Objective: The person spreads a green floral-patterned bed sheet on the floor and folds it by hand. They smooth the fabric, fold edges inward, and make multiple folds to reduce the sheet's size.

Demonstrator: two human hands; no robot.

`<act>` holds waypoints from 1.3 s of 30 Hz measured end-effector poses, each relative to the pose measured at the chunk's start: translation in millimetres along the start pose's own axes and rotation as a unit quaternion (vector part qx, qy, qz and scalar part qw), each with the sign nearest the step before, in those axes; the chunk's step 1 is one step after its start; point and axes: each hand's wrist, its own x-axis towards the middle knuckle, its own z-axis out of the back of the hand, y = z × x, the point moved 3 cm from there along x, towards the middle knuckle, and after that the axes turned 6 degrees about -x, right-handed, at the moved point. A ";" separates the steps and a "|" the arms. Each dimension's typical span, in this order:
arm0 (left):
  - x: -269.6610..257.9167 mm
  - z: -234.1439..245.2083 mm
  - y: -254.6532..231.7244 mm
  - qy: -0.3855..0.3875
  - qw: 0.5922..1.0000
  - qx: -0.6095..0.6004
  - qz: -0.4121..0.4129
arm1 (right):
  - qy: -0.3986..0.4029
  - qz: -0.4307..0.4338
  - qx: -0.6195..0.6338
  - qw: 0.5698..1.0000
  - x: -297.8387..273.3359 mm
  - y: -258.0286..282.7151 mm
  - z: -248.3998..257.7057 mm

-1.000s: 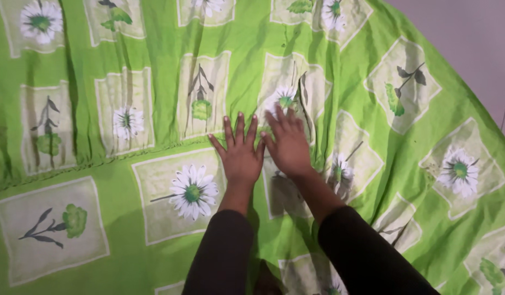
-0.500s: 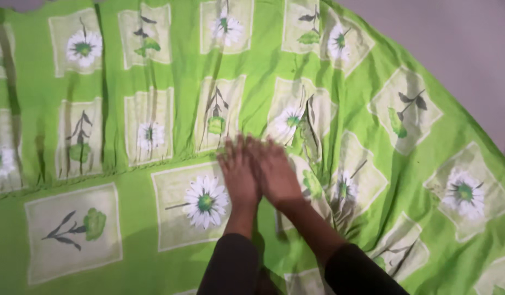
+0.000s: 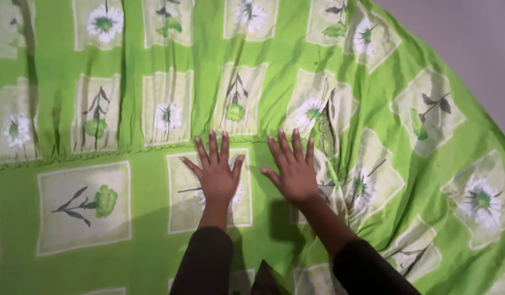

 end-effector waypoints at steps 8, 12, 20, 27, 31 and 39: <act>3.8 -19.0 15.0 0.066 0.997 0.011 0.034 | 0.080 -0.046 -0.086 0.992 7.5 -23.1 -16.3; -2.9 -2.2 1.6 0.042 0.999 0.004 0.016 | 0.161 -0.053 -0.150 0.974 6.6 -4.1 6.0; -165.4 6.0 -62.0 0.004 0.998 -0.035 0.049 | -0.022 0.007 0.024 0.999 -156.3 45.2 -4.7; -172.6 -2.9 -60.7 -0.011 0.999 -0.022 0.031 | 0.007 -0.106 -0.019 0.994 -206.3 -31.0 2.9; -174.5 5.3 -63.3 -0.015 1.000 -0.011 0.022 | -0.007 -0.108 -0.015 0.994 -214.6 -38.8 14.7; -248.2 -20.8 -143.4 0.007 0.999 -0.030 -0.013 | -0.057 0.006 -0.004 0.998 -323.6 7.3 22.3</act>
